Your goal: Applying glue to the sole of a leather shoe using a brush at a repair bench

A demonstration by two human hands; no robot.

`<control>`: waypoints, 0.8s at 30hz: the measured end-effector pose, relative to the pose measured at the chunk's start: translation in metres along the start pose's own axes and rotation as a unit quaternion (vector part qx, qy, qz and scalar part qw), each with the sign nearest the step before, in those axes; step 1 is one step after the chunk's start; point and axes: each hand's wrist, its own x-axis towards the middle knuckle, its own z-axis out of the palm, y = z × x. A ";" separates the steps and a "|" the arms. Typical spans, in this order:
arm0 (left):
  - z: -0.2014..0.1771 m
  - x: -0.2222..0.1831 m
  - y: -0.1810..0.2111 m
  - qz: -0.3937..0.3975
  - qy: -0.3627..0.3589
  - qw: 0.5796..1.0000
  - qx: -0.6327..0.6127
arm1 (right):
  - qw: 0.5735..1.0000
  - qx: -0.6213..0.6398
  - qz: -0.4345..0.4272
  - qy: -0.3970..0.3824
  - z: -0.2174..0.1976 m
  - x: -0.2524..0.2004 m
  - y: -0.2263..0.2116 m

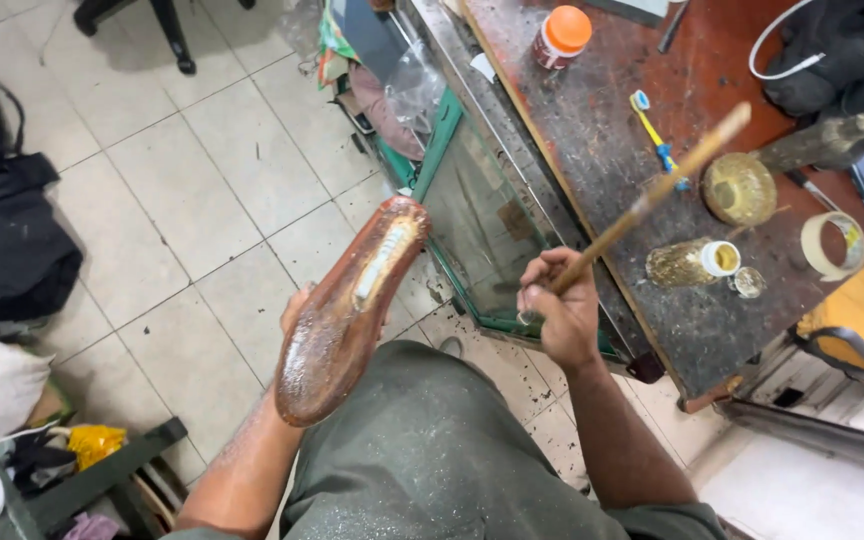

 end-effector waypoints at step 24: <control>-0.033 -0.080 0.139 0.128 -0.269 0.952 0.063 | 0.957 0.100 0.103 -0.250 0.137 0.095 0.052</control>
